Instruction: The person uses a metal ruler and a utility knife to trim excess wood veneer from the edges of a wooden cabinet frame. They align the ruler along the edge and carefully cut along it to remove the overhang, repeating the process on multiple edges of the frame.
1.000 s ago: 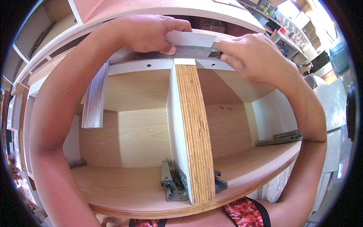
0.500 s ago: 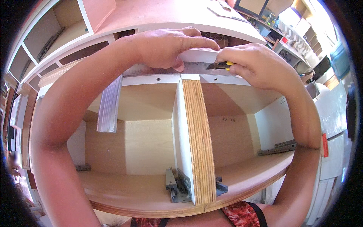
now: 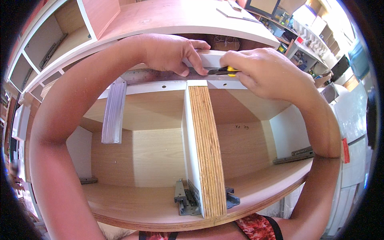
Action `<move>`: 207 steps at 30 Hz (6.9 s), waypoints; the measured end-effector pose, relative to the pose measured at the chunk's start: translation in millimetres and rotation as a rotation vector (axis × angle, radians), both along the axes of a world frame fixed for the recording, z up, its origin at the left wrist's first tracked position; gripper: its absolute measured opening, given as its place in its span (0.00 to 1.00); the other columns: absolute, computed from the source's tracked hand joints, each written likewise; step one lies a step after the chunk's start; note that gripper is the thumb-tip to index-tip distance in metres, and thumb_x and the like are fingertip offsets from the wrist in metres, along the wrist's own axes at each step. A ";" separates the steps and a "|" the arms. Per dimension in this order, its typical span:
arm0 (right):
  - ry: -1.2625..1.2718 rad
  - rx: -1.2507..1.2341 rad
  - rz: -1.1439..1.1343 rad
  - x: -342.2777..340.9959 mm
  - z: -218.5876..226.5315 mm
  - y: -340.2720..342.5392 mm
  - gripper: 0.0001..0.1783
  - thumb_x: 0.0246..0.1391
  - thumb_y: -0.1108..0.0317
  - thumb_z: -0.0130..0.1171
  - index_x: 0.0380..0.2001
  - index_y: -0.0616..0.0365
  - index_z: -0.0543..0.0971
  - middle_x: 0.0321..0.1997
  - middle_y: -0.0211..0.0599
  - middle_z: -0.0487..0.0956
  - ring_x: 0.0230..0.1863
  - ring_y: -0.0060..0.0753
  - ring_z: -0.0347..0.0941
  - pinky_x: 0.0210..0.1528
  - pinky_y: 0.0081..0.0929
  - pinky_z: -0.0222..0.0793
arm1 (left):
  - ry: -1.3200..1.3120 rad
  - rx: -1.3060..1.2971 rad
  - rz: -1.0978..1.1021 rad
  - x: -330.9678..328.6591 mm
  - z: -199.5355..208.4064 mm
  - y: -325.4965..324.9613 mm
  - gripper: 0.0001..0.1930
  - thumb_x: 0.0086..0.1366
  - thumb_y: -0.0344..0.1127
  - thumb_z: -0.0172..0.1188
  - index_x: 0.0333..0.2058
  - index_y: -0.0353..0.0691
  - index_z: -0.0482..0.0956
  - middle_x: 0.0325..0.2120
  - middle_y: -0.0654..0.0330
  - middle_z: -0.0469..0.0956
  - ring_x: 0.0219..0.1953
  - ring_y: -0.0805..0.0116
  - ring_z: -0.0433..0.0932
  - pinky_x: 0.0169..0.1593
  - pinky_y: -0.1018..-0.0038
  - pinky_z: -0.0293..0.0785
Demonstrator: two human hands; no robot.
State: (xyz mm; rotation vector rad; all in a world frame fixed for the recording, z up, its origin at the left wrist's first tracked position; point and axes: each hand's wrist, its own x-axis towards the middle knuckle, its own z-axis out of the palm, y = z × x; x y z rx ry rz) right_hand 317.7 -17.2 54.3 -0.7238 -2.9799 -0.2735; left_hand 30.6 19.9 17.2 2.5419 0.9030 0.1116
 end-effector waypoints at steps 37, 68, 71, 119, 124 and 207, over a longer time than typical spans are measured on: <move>0.063 0.069 0.256 -19.8 -34.7 29.9 0.24 0.56 0.70 0.63 0.56 0.38 0.77 0.31 0.45 0.84 0.30 0.57 0.85 0.29 0.52 0.79 | 0.036 -0.019 0.029 7.5 10.8 -6.9 0.16 0.56 0.19 0.66 0.43 0.39 0.89 0.74 0.46 0.65 0.65 0.52 0.79 0.66 0.61 0.73; 0.053 0.068 0.258 -19.4 -33.5 28.9 0.25 0.62 0.72 0.60 0.61 0.43 0.82 0.42 0.43 0.84 0.37 0.53 0.84 0.38 0.47 0.79 | 0.014 0.028 -0.004 5.5 8.6 -8.3 0.19 0.54 0.19 0.68 0.46 0.40 0.89 0.75 0.45 0.66 0.67 0.52 0.78 0.68 0.63 0.72; 0.071 0.095 0.314 -18.8 -34.7 31.2 0.27 0.57 0.75 0.65 0.61 0.48 0.82 0.33 0.40 0.79 0.32 0.48 0.81 0.35 0.44 0.76 | -0.101 -0.071 0.011 -2.9 -1.5 -1.9 0.19 0.54 0.19 0.68 0.46 0.39 0.89 0.74 0.45 0.67 0.67 0.51 0.77 0.69 0.63 0.71; 0.163 0.014 0.183 21.3 -25.1 32.3 0.27 0.58 0.75 0.66 0.62 0.48 0.82 0.44 0.44 0.86 0.43 0.54 0.85 0.45 0.49 0.80 | -0.049 -0.065 0.085 0.3 4.3 -5.8 0.30 0.55 0.16 0.69 0.56 0.50 0.90 0.78 0.48 0.62 0.71 0.51 0.74 0.72 0.63 0.71; 0.103 0.003 0.227 -10.5 -28.0 28.2 0.27 0.57 0.72 0.67 0.61 0.43 0.83 0.41 0.44 0.86 0.38 0.52 0.85 0.39 0.45 0.80 | -0.025 0.007 0.048 3.8 5.4 -7.1 0.23 0.56 0.18 0.69 0.51 0.43 0.90 0.76 0.47 0.64 0.70 0.51 0.75 0.70 0.63 0.72; 0.141 0.013 0.250 12.5 -35.3 33.1 0.19 0.63 0.67 0.60 0.57 0.43 0.81 0.37 0.43 0.85 0.37 0.55 0.86 0.38 0.50 0.81 | 0.021 -0.039 0.142 5.5 4.7 -7.7 0.34 0.52 0.14 0.68 0.57 0.52 0.89 0.77 0.52 0.65 0.73 0.50 0.72 0.72 0.64 0.70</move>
